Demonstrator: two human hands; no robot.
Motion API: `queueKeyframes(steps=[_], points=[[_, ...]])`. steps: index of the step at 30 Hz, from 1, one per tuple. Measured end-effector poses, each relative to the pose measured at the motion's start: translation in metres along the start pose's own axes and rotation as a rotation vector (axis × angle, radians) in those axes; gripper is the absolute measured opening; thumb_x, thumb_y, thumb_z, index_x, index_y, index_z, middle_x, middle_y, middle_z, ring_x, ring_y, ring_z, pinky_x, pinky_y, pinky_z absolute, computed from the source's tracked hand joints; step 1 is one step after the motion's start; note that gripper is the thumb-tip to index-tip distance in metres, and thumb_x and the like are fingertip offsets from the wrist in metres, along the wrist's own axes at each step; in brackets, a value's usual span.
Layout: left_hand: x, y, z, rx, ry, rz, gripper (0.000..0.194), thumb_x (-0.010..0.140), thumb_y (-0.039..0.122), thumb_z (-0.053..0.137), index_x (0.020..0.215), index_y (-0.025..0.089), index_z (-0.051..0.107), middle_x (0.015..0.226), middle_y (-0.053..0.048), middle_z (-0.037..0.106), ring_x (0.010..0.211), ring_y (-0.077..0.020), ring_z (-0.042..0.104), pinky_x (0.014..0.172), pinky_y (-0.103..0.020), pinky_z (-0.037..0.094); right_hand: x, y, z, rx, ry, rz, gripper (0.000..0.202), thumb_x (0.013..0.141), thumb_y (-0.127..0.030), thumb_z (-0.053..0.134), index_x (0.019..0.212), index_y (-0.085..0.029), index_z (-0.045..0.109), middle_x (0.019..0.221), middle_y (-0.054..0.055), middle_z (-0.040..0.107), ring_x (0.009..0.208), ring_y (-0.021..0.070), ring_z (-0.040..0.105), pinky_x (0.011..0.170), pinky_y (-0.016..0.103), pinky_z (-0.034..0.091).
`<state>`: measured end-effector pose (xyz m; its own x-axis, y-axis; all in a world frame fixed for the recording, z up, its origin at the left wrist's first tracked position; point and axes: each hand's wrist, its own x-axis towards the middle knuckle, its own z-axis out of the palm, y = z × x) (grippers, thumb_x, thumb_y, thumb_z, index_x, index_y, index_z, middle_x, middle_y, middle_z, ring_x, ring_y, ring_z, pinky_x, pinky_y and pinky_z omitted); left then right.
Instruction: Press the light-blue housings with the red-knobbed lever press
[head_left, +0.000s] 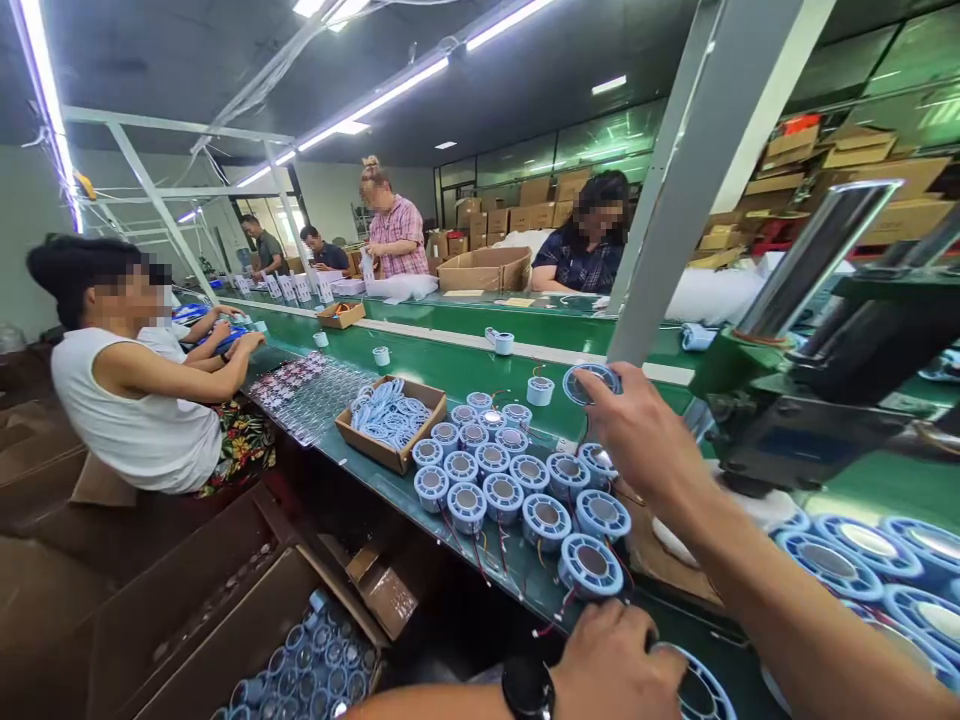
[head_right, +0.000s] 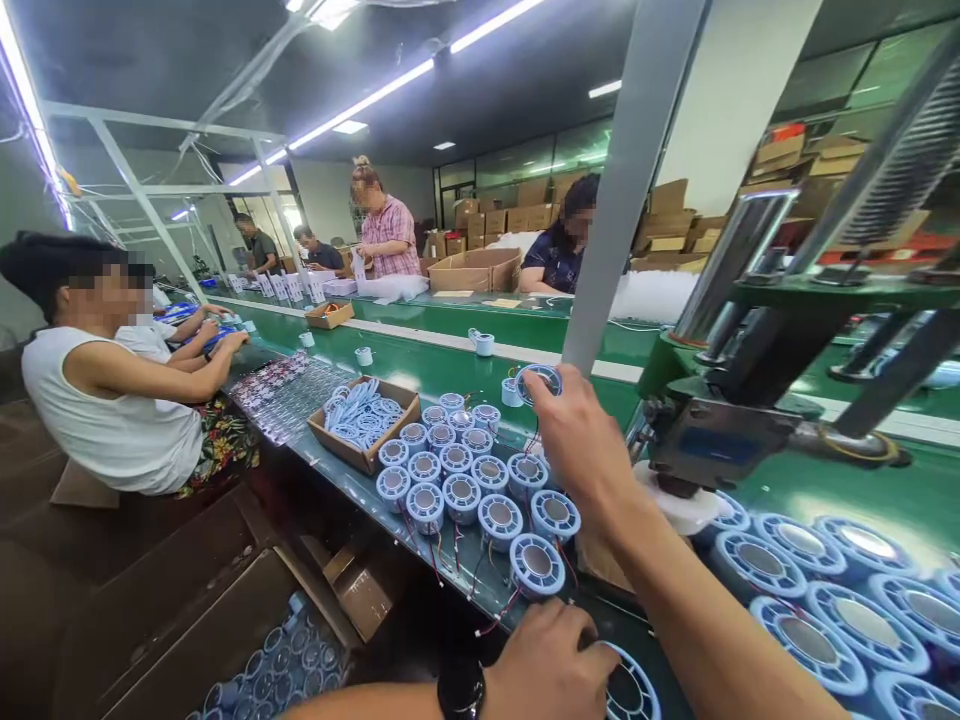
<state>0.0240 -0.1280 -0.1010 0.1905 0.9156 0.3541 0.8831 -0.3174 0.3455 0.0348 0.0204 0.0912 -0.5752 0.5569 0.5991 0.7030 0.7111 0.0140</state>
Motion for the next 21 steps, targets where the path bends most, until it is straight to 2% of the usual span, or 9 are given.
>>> queueKeyframes(steps=[3, 6, 8, 10, 13, 15, 18, 21], points=[[0.002, 0.003, -0.014, 0.035, -0.024, 0.007, 0.023, 0.092, 0.034, 0.053, 0.101, 0.017, 0.064, 0.107, -0.01, 0.063, 0.094, -0.0259, 0.06, 0.079, -0.04, 0.055, -0.028, 0.011, -0.028, 0.065, 0.125, -0.016, 0.039, 0.094, -0.019, 0.04, 0.13, -0.019, 0.055, 0.125, 0.014, 0.051, 0.102, 0.0254, 0.06, 0.076, 0.031, 0.054], [0.003, 0.009, -0.025, -0.036, -0.056, -0.024, 0.039, 0.084, 0.046, 0.069, 0.108, 0.016, 0.063, 0.117, -0.011, 0.065, 0.104, -0.0287, 0.059, 0.087, -0.043, 0.053, -0.081, 0.027, -0.056, 0.156, 0.142, -0.009, 0.038, 0.095, -0.023, 0.044, 0.131, -0.02, 0.055, 0.125, 0.013, 0.053, 0.105, 0.0228, 0.061, 0.084, 0.031, 0.055], [0.003, 0.01, -0.027, -0.096, -0.049, -0.043, 0.048, 0.079, 0.044, 0.076, 0.115, 0.016, 0.062, 0.126, -0.013, 0.063, 0.11, -0.031, 0.058, 0.092, -0.046, 0.052, -0.129, 0.036, -0.069, 0.234, 0.07, 0.01, 0.036, 0.095, -0.023, 0.046, 0.13, -0.023, 0.056, 0.125, 0.01, 0.055, 0.111, 0.0197, 0.06, 0.09, 0.028, 0.054], [0.004, 0.008, -0.025, -0.133, -0.042, -0.042, 0.047, 0.079, 0.034, 0.078, 0.119, 0.017, 0.061, 0.128, -0.012, 0.063, 0.112, -0.0313, 0.057, 0.095, -0.049, 0.051, -0.18, 0.043, -0.077, 0.302, -0.035, 0.061, 0.036, 0.096, -0.022, 0.047, 0.131, -0.027, 0.055, 0.128, 0.007, 0.056, 0.117, 0.0169, 0.059, 0.096, 0.026, 0.053], [0.002, 0.002, -0.02, -0.172, -0.007, 0.0, 0.053, 0.08, 0.025, 0.077, 0.127, 0.016, 0.055, 0.125, -0.012, 0.065, 0.111, -0.0305, 0.059, 0.095, -0.05, 0.051, -0.249, 0.048, -0.08, 0.377, -0.198, 0.211, 0.041, 0.095, -0.022, 0.049, 0.134, -0.032, 0.054, 0.133, 0.005, 0.055, 0.12, 0.0151, 0.059, 0.099, 0.024, 0.053], [-0.001, -0.001, -0.019, -0.22, 0.051, 0.021, 0.059, 0.081, 0.026, 0.075, 0.134, 0.016, 0.049, 0.125, -0.013, 0.065, 0.112, -0.0297, 0.06, 0.096, -0.048, 0.052, -0.281, 0.047, -0.078, 0.433, -0.284, 0.314, 0.043, 0.094, -0.022, 0.049, 0.135, -0.034, 0.054, 0.134, 0.005, 0.054, 0.121, 0.0153, 0.059, 0.1, 0.025, 0.052], [-0.009, -0.001, -0.028, -0.294, 0.161, -0.001, 0.063, 0.085, 0.035, 0.072, 0.138, 0.018, 0.043, 0.127, -0.013, 0.064, 0.114, -0.0283, 0.062, 0.097, -0.045, 0.053, -0.298, 0.041, -0.071, 0.534, -0.383, 0.427, 0.045, 0.094, -0.021, 0.048, 0.137, -0.034, 0.055, 0.138, 0.006, 0.051, 0.125, 0.0164, 0.057, 0.104, 0.026, 0.05], [-0.014, 0.003, -0.045, -0.363, 0.249, -0.065, 0.068, 0.085, 0.043, 0.07, 0.14, 0.02, 0.038, 0.121, -0.012, 0.066, 0.103, -0.0243, 0.068, 0.091, -0.039, 0.056, -0.285, 0.03, -0.053, 0.628, -0.437, 0.453, 0.047, 0.093, -0.018, 0.046, 0.138, -0.032, 0.055, 0.141, 0.008, 0.048, 0.128, 0.0181, 0.055, 0.107, 0.029, 0.049]])
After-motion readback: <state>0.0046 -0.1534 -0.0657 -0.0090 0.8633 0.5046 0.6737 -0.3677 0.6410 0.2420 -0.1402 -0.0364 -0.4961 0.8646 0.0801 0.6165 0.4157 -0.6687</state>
